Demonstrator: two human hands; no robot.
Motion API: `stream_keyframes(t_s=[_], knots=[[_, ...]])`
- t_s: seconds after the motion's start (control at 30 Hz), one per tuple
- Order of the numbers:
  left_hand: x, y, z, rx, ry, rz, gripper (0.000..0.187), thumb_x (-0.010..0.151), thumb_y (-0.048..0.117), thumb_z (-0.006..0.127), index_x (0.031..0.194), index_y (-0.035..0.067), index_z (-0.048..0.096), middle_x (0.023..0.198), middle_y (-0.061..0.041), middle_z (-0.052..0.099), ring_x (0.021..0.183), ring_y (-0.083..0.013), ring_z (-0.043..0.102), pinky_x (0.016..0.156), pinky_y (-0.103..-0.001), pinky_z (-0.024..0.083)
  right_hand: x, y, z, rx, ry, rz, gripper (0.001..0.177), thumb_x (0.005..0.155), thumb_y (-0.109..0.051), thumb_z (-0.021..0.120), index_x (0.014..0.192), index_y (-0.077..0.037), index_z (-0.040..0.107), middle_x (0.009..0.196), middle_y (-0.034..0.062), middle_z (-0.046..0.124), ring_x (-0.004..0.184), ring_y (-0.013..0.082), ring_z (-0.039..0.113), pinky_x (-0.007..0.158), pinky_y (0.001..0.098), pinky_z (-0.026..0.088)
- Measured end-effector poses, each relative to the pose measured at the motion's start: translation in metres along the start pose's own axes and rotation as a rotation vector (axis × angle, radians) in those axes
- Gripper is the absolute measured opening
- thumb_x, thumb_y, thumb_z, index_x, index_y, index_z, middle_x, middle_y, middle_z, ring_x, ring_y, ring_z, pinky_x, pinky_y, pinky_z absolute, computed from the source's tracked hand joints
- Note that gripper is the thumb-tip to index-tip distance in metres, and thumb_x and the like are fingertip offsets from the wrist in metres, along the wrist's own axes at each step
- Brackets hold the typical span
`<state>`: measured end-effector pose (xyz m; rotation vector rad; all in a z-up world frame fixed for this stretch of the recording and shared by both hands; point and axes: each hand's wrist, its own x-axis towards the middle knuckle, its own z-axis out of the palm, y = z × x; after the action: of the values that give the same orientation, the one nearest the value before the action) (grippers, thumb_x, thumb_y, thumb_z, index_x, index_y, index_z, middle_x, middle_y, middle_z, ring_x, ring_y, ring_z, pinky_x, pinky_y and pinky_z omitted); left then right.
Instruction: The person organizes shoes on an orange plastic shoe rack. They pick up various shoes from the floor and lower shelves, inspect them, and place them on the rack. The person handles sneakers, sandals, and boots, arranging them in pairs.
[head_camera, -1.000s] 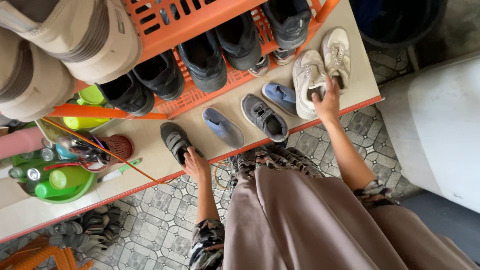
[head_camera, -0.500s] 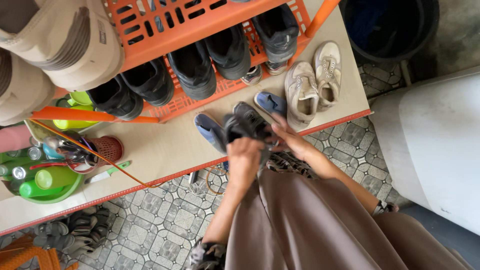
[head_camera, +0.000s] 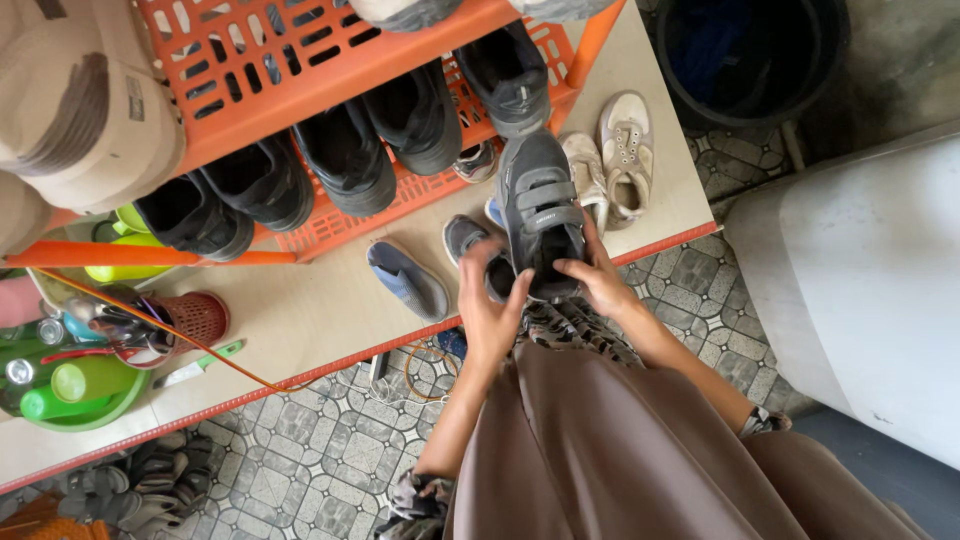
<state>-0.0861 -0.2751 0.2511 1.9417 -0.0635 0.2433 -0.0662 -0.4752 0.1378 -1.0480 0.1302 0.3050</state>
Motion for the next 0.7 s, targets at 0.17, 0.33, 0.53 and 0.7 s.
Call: stream_keyframes(t_s=[0.17, 0.33, 0.53, 0.7], knots=[[0.015, -0.032, 0.017, -0.598, -0.326, -0.399, 0.109, 0.083, 0.016, 0.082, 0.161, 0.012, 0.006, 0.141, -0.021, 0.055, 0.12, -0.0266, 0.065, 0.098, -0.041, 0.055, -0.009, -0.003, -0.008, -0.061, -0.054, -0.01, 0.097, 0.089, -0.001, 0.067, 0.171, -0.01, 0.015, 0.158, 0.0154, 0.042, 0.144, 0.0234, 0.043, 0.118, 0.0338, 0.038], [0.0, -0.046, 0.042, -0.273, -0.184, -0.422, 0.102, 0.083, 0.025, 0.08, 0.162, 0.01, 0.017, 0.114, -0.023, 0.074, 0.098, -0.0264, 0.075, 0.084, -0.036, 0.059, -0.018, -0.029, 0.002, -0.639, 0.184, -0.304, 0.083, 0.083, -0.022, 0.084, 0.147, -0.016, 0.032, 0.158, 0.0089, 0.038, 0.139, 0.0295, 0.048, 0.105, 0.0461, 0.05], [-0.002, -0.033, 0.042, 0.067, -0.171, -0.27, 0.113, 0.077, 0.035, 0.085, 0.164, 0.01, 0.017, 0.105, -0.026, 0.072, 0.094, -0.038, 0.074, 0.082, -0.043, 0.057, -0.032, -0.067, 0.015, -1.55, 0.115, -0.705, 0.041, 0.065, -0.025, 0.091, 0.1, -0.01, 0.076, 0.161, 0.0127, 0.034, 0.147, 0.0449, 0.034, 0.118, 0.0637, 0.029], [0.002, -0.022, 0.044, 0.116, -0.259, -0.23, 0.113, 0.075, 0.038, 0.084, 0.161, 0.01, 0.016, 0.105, -0.024, 0.073, 0.088, -0.0393, 0.074, 0.08, -0.044, 0.059, -0.016, -0.076, 0.029, -1.827, 0.071, -0.492, 0.031, 0.062, -0.011, 0.087, 0.09, -0.002, 0.076, 0.165, 0.0181, 0.035, 0.152, 0.0435, 0.029, 0.12, 0.0659, 0.027]])
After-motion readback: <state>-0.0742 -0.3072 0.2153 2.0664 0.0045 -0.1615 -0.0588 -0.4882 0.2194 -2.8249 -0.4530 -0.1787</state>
